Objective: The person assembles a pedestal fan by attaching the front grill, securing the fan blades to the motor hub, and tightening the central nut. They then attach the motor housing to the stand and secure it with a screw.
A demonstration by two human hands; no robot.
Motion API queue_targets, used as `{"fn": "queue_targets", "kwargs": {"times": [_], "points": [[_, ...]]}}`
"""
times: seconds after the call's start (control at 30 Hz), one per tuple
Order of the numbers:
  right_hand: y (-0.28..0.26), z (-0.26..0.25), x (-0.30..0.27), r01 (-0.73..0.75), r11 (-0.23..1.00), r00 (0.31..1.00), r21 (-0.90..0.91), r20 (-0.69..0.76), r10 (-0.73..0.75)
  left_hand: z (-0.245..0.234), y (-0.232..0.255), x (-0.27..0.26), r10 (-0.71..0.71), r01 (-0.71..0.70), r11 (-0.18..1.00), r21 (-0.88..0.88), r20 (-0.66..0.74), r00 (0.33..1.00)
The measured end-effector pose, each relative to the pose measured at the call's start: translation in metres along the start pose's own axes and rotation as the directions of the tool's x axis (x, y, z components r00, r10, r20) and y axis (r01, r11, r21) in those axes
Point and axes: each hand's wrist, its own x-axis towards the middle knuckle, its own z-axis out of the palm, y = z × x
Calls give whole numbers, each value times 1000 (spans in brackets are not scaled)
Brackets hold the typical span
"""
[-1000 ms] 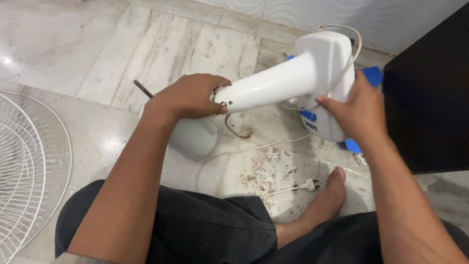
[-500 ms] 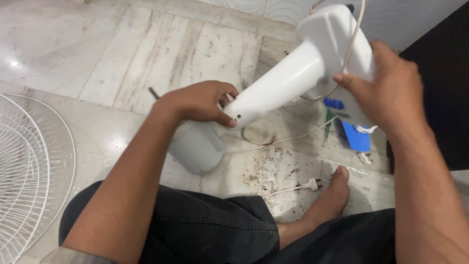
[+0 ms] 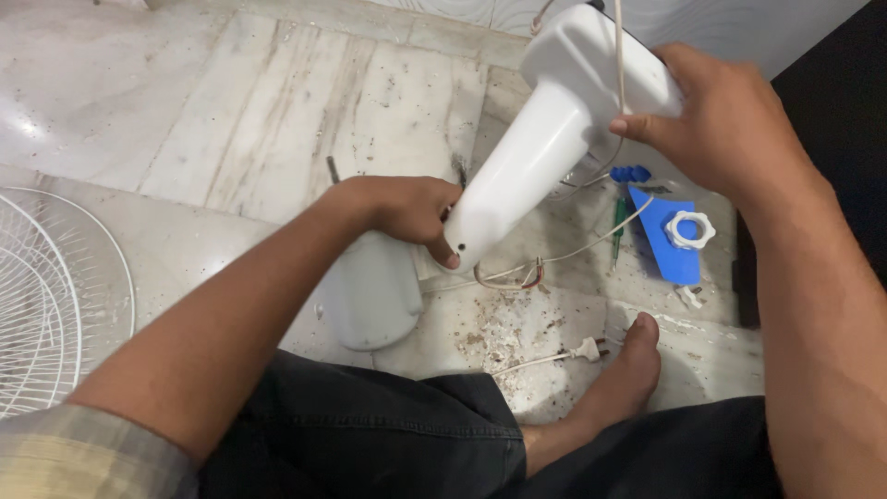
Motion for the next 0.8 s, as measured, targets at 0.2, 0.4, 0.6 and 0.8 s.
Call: {"fn": "queue_targets", "kwargs": {"times": [0.2,0.4,0.6,0.8], "points": [[-14,12,11,70,993,998,-91,1,-70,-9,-33,-8,-99,99,991,-87,8,995],[-28,18,10,-117,989,984,-87,121,127,-6,-45,-7,-78,85,988,-126,62,995],[-10,46,8,-68,996,995,59,80,63,2,-59,12,-86,99,987,-123,104,991],[-4,66,12,-81,995,995,52,61,77,7,-64,46,-131,188,969,-162,310,942]]}}
